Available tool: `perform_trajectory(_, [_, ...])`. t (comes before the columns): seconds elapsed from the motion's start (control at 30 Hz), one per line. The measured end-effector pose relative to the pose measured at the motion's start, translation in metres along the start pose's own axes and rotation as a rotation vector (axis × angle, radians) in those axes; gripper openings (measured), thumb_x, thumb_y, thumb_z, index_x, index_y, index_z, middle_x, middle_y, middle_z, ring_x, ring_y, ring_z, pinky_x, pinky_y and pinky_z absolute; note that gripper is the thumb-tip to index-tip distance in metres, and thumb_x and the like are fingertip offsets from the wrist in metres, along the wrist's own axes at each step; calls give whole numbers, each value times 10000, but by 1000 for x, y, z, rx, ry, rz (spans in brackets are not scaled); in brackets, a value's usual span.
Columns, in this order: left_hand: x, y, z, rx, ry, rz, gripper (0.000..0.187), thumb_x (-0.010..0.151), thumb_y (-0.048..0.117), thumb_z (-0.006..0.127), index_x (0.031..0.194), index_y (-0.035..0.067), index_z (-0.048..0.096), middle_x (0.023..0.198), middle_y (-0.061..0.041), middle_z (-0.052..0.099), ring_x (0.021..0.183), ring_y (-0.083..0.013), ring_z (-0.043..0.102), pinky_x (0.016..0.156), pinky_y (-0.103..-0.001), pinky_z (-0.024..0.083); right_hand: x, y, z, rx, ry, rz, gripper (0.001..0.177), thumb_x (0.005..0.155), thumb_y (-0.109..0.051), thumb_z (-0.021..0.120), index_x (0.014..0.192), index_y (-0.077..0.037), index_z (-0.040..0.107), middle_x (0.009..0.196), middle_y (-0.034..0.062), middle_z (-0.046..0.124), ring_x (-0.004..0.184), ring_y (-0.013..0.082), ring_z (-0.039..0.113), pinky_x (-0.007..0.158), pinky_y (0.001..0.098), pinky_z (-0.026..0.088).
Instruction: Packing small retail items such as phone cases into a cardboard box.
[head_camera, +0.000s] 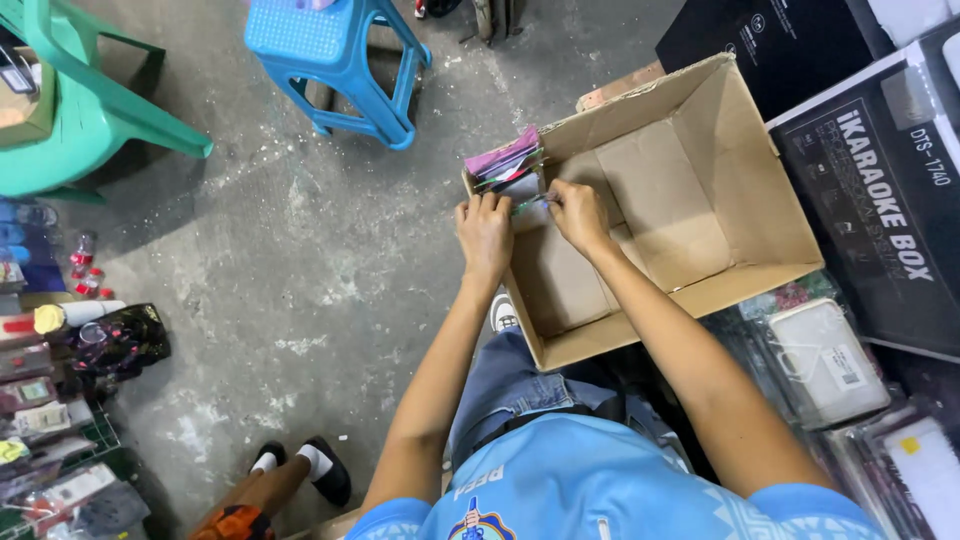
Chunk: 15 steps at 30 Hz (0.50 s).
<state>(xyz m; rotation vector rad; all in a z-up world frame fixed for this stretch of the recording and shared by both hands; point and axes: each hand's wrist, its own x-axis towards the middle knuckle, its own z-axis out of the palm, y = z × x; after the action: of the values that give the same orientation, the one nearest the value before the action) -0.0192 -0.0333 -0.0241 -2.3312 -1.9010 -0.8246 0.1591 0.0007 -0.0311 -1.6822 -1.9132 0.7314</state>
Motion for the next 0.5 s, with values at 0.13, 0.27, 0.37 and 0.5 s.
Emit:
perform_trajectory(0.13, [8,-1,7,38,-30,36,207,794,34,671,987,104,705,927,-77,658,990,-268,621,916,-431,442,10,25,25,1,39,21,124,850,-53,757,944,-41,677,893,217,714,859,423,681,719,498,533])
perform_trajectory(0.27, [12,-4,10,110,-42,5,384,791,44,687,1170,99,656,1015,-72,672,1016,-260,621,935,-439,430,11,39,45,247,73,-13,335,779,21,744,1076,-15,593,1018,205,717,951,359,725,796,430,578])
perform_trajectory(0.37, [17,-4,8,130,-74,-25,537,753,17,699,1277,107,623,1119,-77,659,1065,-264,615,933,-428,424,5,36,46,356,78,-8,590,722,54,756,1252,-14,505,1140,211,682,1025,346,718,842,403,581])
perform_trajectory(0.5, [21,0,10,182,-131,-54,633,699,-6,719,1307,123,596,1164,-91,625,1153,-292,601,943,-437,418,-17,40,41,386,82,44,721,731,36,800,1370,-40,476,1187,195,666,1058,313,711,879,378,576])
